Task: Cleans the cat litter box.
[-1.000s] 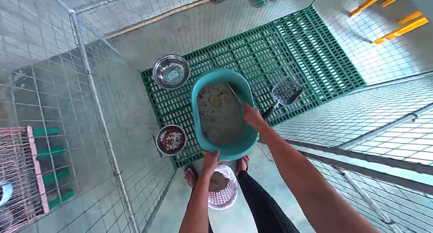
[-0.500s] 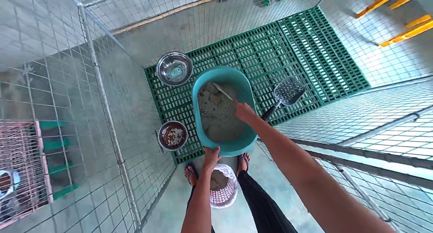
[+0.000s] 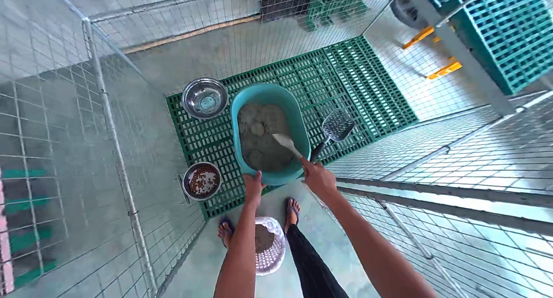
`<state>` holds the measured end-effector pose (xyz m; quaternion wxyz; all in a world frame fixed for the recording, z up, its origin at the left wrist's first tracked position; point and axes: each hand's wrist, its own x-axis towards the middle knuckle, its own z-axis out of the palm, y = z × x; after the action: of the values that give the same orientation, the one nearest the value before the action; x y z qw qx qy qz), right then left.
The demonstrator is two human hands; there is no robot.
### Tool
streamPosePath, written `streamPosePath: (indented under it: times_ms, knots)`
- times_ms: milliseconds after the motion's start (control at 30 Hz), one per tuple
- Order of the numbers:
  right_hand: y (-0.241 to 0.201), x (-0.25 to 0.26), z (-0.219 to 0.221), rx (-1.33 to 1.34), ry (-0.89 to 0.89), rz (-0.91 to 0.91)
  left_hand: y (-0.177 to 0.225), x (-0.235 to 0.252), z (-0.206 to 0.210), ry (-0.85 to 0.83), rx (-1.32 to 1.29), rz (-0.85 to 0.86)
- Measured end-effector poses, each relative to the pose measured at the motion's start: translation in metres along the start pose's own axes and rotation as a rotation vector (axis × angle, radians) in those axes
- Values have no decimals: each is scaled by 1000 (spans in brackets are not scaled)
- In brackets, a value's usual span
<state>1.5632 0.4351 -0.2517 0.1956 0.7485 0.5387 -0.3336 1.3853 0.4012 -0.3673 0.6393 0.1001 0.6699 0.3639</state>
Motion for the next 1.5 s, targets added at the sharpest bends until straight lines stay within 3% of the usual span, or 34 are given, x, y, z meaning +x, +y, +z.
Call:
streamPosePath:
  times_ms: [200,400,600,833,967,1100,1300,1500]
  knots:
    - [0,13,24,-198,-105,-1,-57,-14,-37,6,31,-138]
    - [-25,60,2,-112,-100,-64,-65,-19,-41,-14,-50,-140]
    - [3,18,-2,-307,-108,-49,-76,-20,-34,-1,3,-72]
    - [-4,-26,15,-533,-288,-183,-29,7,-66,-31,226,-125]
    - [-18,-22,15,-573,-352,-220,5,33,-69,35,422,-36]
    - [-26,-10,7,-599,-347,-256,-27,24,-50,222,161,138]
    - [-11,1,12,-540,-380,-258,-17,24,-51,140,47,-27]
    - [-3,5,22,-582,-371,-243,-6,24,-56,98,48,-58]
